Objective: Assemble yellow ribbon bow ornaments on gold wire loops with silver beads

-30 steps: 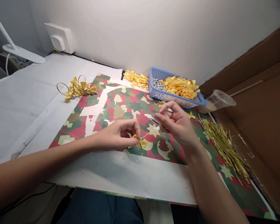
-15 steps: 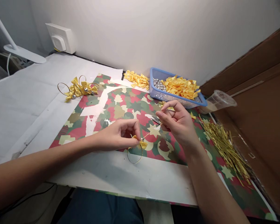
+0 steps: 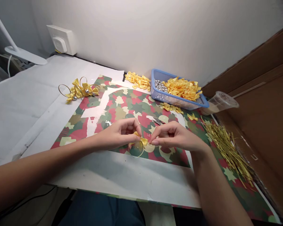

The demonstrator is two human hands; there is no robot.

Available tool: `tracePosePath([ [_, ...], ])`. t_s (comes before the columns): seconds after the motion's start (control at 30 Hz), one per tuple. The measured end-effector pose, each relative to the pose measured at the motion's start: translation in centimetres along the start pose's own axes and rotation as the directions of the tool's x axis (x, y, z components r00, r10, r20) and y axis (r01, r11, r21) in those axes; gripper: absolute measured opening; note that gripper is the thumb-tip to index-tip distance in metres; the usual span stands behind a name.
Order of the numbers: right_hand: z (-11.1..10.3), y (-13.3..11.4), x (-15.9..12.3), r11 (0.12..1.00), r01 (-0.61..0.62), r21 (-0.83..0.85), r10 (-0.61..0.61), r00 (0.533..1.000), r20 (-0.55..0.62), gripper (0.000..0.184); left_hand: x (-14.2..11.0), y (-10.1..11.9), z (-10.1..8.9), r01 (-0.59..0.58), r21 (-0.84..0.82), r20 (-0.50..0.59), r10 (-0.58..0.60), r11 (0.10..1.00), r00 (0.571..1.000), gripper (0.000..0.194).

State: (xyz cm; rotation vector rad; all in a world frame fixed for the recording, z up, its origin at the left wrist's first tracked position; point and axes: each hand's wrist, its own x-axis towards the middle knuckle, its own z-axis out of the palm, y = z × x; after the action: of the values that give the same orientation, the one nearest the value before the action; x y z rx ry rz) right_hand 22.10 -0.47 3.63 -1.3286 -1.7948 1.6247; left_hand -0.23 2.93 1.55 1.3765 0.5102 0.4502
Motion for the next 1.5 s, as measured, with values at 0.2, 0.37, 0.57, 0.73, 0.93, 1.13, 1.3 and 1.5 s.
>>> tracePosePath([
  [0.2,0.2,0.1,0.1,0.990,-0.137,0.008,0.137,0.989,0.056,0.027,0.1,-0.2,-0.2,0.024,0.145,-0.026,-0.020,0.989,0.999,0.002],
  [0.37,0.2,0.1,0.4,0.972,-0.225,-0.069,0.231,0.968,0.101,0.030,0.1,-0.1,-0.9,-0.040,0.492,-0.007,0.050,0.869,0.999,0.007],
  [0.57,0.1,0.5,0.5,0.979,-0.189,-0.081,0.192,0.981,0.038,0.031,-0.1,0.4,-1.4,-0.113,0.665,0.072,0.088,0.738,0.994,0.008],
  [0.73,0.0,0.6,0.6,0.973,-0.120,-0.196,0.130,0.991,0.042,0.031,0.0,0.0,-1.7,-0.130,0.680,0.077,0.106,0.721,0.991,0.009],
  [0.93,0.1,0.1,0.4,0.985,-0.033,-0.167,0.029,0.999,-0.028,0.030,0.2,0.0,-1.7,-0.133,0.681,0.062,0.125,0.720,0.990,0.012],
  [1.13,0.3,-0.1,0.1,0.994,0.046,-0.101,-0.055,0.995,-0.084,0.027,0.2,0.1,-1.4,-0.116,0.672,0.059,0.103,0.732,0.993,0.015],
  [1.3,0.3,-0.2,0.0,0.998,0.020,-0.053,-0.023,0.998,-0.057,0.026,0.3,-0.2,-1.2,-0.081,0.654,0.031,0.081,0.752,0.996,0.024],
  [1.5,0.4,-0.3,-0.2,0.999,0.021,-0.035,-0.023,0.997,-0.069,0.028,0.6,-0.5,-1.5,-0.081,0.661,0.015,0.094,0.746,0.995,0.017],
])
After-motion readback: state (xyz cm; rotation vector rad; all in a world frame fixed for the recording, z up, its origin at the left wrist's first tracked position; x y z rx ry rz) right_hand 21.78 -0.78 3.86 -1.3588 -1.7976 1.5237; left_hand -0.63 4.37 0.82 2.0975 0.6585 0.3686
